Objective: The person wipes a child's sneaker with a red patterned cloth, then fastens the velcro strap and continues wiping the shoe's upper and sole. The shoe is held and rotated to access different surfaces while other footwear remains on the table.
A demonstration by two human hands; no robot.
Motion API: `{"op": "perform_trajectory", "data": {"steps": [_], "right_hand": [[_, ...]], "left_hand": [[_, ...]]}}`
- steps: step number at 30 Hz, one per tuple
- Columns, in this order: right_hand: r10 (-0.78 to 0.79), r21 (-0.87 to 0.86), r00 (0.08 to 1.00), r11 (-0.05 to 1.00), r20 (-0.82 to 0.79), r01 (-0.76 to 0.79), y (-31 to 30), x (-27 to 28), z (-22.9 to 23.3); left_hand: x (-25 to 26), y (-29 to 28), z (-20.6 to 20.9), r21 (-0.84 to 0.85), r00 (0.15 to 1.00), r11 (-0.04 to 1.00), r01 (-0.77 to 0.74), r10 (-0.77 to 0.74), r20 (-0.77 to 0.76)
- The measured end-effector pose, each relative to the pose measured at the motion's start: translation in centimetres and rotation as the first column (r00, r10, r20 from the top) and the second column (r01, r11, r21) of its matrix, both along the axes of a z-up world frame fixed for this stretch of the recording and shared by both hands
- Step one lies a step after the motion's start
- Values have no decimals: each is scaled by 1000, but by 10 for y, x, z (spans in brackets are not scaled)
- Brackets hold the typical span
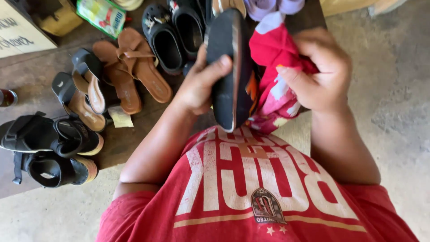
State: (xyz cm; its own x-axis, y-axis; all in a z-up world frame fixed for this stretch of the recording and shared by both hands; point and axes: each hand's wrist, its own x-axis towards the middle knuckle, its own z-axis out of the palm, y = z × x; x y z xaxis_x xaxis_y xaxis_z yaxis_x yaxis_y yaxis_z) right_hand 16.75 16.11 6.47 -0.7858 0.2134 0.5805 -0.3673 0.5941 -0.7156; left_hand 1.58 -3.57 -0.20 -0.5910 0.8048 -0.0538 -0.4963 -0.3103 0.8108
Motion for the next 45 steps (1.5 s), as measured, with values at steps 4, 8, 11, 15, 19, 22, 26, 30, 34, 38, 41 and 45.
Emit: {"op": "perform_trajectory", "data": {"steps": [4,8,11,15,19,22,26,30,34,38,41,45], "right_hand": [[-1,218,1000,976,-29,7,-24,2,25],[185,647,982,752,-24,-126,-60,-7,44],[19,753,1000,658,5,-17,-30,-10,12],[-325,752,943,606,-65,261,16,-6,-12],[-175,523,984,841,16,141,19,-5,12],[-55,340,997,940,44,37,1,-15,41],[-83,677,997,733,-7,66,17,-24,20],[-128,323,986,943,110,86,59,-32,-27],[-68,-94,977,992,203,88,52,-39,-53],[-14,-293,982,953,189,70,52,-42,-78],[125,-520,971,854,203,-1,35,-44,-93],[410,-685,856,722,316,-93,3,-42,-99]], "left_hand": [[16,-6,-24,-106,952,988,115,-140,-273],[23,-10,-17,-73,934,987,143,-159,-319],[32,-12,-8,-180,849,984,4,-99,-519],[47,-15,17,-273,573,933,-233,-96,-814],[47,-15,16,-230,528,952,-204,-91,-845],[45,-11,3,-251,463,938,-238,-118,-879],[48,-14,-12,-155,615,975,-162,-23,-788],[17,-10,-41,-24,808,997,-72,44,-587],[7,-6,-93,-134,959,990,-47,7,-285],[7,-10,-95,162,916,983,90,-146,373],[9,-11,-109,405,825,907,112,-312,471],[6,-9,-115,437,852,897,68,-280,442]]}}
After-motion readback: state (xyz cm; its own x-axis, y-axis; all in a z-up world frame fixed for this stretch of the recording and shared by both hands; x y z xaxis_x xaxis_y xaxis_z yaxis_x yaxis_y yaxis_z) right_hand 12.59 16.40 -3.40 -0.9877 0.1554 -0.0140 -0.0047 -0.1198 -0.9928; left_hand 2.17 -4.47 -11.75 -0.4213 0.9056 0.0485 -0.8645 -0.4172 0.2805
